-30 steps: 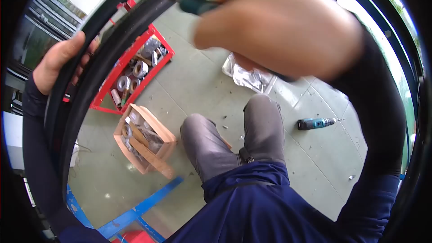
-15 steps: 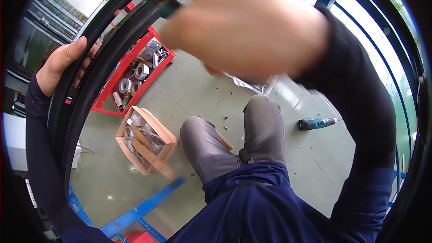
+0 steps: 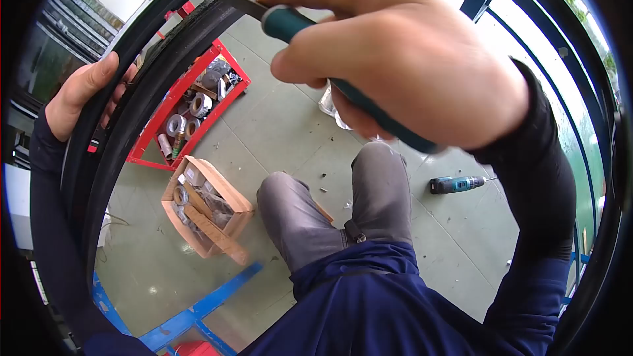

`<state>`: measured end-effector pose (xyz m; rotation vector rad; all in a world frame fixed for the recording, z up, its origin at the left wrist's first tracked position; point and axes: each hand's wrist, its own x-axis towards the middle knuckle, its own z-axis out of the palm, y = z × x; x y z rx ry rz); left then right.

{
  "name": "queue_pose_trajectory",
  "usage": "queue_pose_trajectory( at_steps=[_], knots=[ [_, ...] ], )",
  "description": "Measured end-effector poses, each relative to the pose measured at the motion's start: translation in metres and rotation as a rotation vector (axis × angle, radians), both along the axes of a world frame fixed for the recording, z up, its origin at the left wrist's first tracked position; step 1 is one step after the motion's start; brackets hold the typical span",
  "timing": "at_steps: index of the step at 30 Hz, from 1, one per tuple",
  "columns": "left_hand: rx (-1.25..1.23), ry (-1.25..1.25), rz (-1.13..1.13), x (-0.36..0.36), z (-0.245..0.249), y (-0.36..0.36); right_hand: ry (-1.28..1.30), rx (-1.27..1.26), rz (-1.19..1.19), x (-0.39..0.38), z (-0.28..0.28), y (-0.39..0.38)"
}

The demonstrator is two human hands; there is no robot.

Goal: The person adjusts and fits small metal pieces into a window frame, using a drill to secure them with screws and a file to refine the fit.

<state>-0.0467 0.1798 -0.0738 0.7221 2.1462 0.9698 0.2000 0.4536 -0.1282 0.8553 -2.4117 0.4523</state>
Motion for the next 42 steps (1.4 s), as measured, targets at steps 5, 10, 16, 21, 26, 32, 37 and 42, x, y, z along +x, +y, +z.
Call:
queue_pose_trajectory(
  at_steps=[5,10,16,21,26,32,37,42],
  knots=[
    [0.008,0.051,0.003,-0.002,0.000,-0.002,-0.413,-0.373,-0.012,-0.002,0.013,-0.002],
    [-0.058,-0.059,-0.127,0.009,0.010,0.007,0.099,-0.015,0.037,0.002,-0.006,-0.002],
    [-0.036,0.089,0.013,0.011,0.006,0.003,-0.030,-0.120,-0.101,0.002,-0.016,-0.002],
    [-0.045,0.222,0.062,0.019,0.001,0.009,-0.584,-0.636,-0.277,0.048,-0.002,-0.039],
    [-0.049,0.188,0.055,0.016,0.003,0.006,-0.557,-0.719,-0.285,0.034,-0.001,-0.061],
    [-0.021,0.207,0.080,0.018,0.001,0.007,-0.372,-0.046,-0.358,0.022,0.018,-0.064],
    [-0.018,0.194,0.040,0.012,-0.002,0.005,-0.497,-0.789,-0.399,0.047,0.000,-0.083],
    [-0.050,0.278,-0.019,0.022,0.004,0.014,-0.225,-0.183,-0.295,-0.010,-0.008,-0.047]
  ],
)
